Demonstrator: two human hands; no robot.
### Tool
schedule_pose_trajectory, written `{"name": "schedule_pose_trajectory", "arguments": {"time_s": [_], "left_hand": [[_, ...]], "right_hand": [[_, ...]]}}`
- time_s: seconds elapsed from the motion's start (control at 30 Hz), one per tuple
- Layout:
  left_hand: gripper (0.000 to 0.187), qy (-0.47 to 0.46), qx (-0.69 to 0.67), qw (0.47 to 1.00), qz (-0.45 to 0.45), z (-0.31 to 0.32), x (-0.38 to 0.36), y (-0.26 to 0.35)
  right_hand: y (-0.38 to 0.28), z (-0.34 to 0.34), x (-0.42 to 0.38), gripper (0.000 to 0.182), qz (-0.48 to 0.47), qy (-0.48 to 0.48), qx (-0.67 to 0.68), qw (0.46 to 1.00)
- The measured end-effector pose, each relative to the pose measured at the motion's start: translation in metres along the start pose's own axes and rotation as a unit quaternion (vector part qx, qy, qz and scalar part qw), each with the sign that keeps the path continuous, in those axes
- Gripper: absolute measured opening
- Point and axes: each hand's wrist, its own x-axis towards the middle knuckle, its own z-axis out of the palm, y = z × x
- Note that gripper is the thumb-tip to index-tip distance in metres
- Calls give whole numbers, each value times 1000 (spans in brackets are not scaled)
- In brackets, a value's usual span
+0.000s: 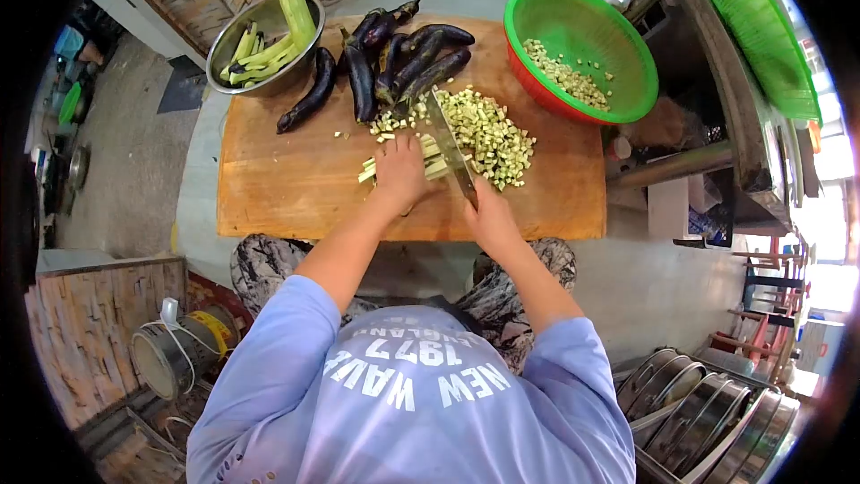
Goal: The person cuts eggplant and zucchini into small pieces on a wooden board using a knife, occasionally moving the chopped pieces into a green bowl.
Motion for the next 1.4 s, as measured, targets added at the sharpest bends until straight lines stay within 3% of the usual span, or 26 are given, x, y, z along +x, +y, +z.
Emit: {"name": "schedule_pose_trajectory", "arguments": {"time_s": [0.13, 0.4, 0.53, 0.7, 0.83, 0.93, 1.07, 1.13, 1.17, 1.27, 1.4], "left_hand": [[93, -25, 14, 1000, -13, -4, -3, 3], [91, -16, -15, 1000, -1, 8, 1, -3], [91, -4, -39, 999, -1, -6, -8, -1], [96, 24, -12, 1000, -1, 11, -2, -4], [94, -69, 19, 997, -21, -11, -2, 2], [93, -11, -7, 1000, -6, 3, -2, -3], [97, -13, -19, 1000, -7, 11, 0, -4], [100, -33, -18, 999, -11, 2, 2, -3], [112, -60, -14, 998, -12, -3, 1, -3], [123, -53, -17, 998, 7, -9, -3, -6], [125, -19, 46, 999, 2, -6, -12, -13]], "right_hand": [[-32, -29, -23, 22, -9, -27, -21, 999], [2, 6, 6, 17, -30, -50, -52, 997], [9, 26, 13, 15, -54, 25, -8, 998], [-22, -9, -13, 20, 6, 0, 11, 1000], [-31, -28, -25, 20, -12, -33, -7, 999], [-24, -24, -20, 18, -10, -58, -19, 998], [2, 6, 6, 18, -74, -45, -12, 996], [9, 23, 14, 18, -35, -28, -11, 999], [12, 29, 13, 18, -13, -24, -10, 1000], [8, 16, 2, 19, -35, 13, 34, 999], [-30, -19, -20, 21, -8, -33, -1, 999]]}}
